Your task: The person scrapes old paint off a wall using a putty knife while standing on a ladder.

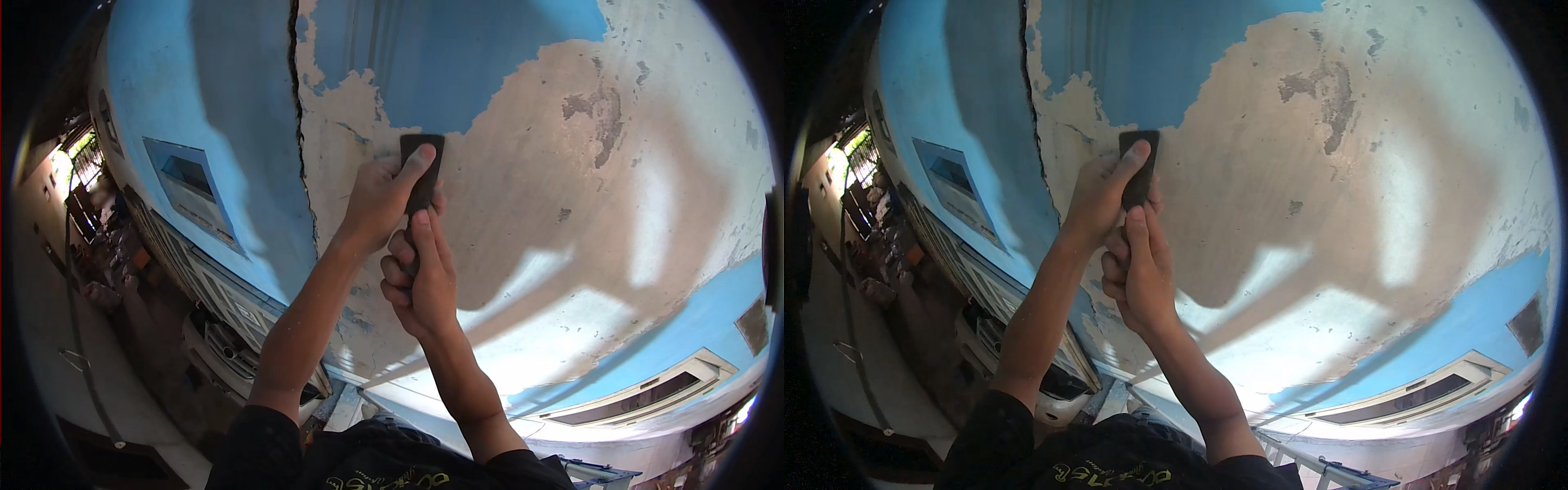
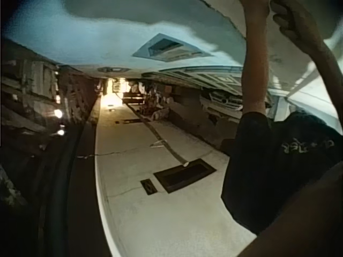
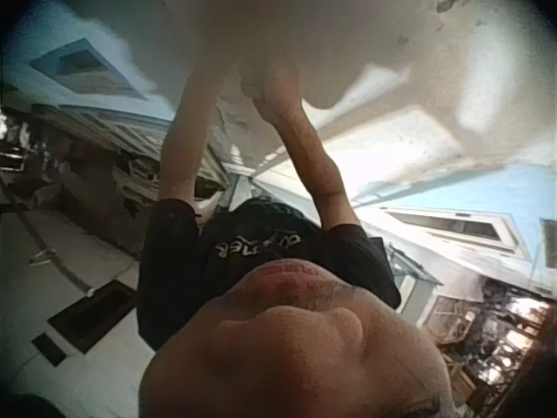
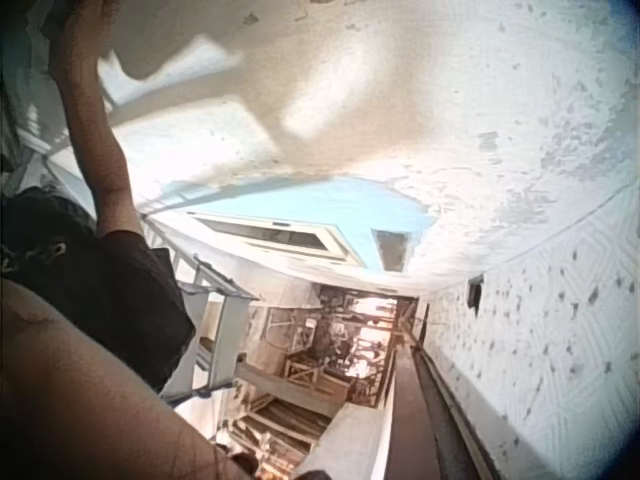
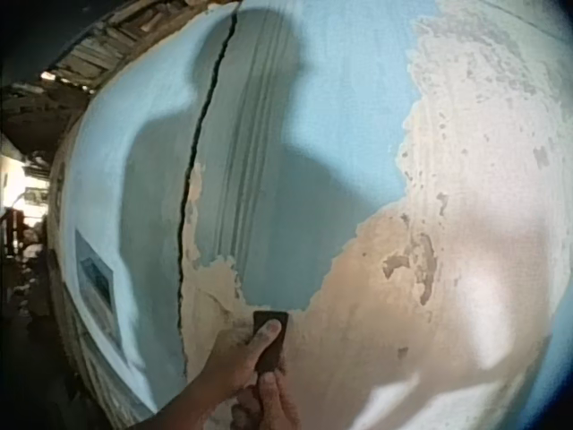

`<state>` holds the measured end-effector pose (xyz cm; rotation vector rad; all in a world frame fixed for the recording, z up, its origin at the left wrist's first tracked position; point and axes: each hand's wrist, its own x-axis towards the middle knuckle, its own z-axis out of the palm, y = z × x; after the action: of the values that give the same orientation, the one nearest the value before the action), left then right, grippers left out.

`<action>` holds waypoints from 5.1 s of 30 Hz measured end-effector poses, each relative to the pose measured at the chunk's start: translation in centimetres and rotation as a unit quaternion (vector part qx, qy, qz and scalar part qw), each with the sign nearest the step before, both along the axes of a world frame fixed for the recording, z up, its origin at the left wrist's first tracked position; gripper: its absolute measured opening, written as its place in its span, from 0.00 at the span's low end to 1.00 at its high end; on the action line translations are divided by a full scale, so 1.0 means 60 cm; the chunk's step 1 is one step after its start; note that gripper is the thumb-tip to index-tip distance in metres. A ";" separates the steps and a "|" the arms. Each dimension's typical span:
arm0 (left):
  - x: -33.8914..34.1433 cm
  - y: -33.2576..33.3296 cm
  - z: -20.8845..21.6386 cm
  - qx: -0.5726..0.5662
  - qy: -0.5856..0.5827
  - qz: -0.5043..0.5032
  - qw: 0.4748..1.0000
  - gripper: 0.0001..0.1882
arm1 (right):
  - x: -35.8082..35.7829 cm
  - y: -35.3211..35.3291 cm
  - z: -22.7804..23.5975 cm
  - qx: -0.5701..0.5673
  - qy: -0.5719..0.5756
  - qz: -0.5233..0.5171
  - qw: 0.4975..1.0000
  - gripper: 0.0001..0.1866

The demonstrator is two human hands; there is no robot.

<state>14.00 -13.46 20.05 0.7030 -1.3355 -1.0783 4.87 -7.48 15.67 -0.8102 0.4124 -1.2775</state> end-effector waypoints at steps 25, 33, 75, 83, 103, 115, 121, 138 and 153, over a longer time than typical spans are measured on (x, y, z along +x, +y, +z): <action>0.004 0.000 -0.011 0.023 0.037 0.031 0.999 0.25 | 0.008 0.010 -0.002 -0.006 -0.014 0.030 0.999 0.18; -0.011 0.007 0.000 0.032 0.061 0.060 0.996 0.24 | -0.003 0.000 0.005 -0.017 -0.019 0.059 0.998 0.20; -0.015 0.007 0.003 0.028 0.079 0.106 0.991 0.24 | -0.027 -0.017 0.010 -0.004 -0.019 0.155 0.988 0.26; -0.015 0.002 -0.009 0.019 0.112 0.083 0.990 0.23 | -0.033 -0.020 0.006 -0.002 -0.032 0.159 0.987 0.23; -0.040 0.003 -0.001 0.024 0.166 0.099 0.981 0.24 | -0.050 -0.017 0.012 -0.016 -0.016 0.161 0.987 0.23; -0.040 0.007 -0.015 0.027 0.107 0.062 0.992 0.24 | -0.056 -0.014 0.004 -0.015 -0.024 0.166 0.986 0.24; -0.032 0.005 0.002 0.032 0.138 0.079 0.987 0.24 | -0.039 -0.010 0.006 -0.020 -0.018 0.131 0.991 0.22; -0.049 0.023 -0.011 0.081 0.131 0.008 0.988 0.24 | -0.052 -0.002 -0.008 -0.086 0.001 0.052 0.995 0.26; -0.030 0.016 -0.004 0.074 0.144 -0.065 0.985 0.25 | -0.039 0.005 0.023 -0.067 -0.016 0.012 0.998 0.26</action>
<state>12.18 -12.49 19.79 0.5488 -1.0705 -1.3409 2.54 -7.18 17.08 -0.9035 0.2917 -1.3040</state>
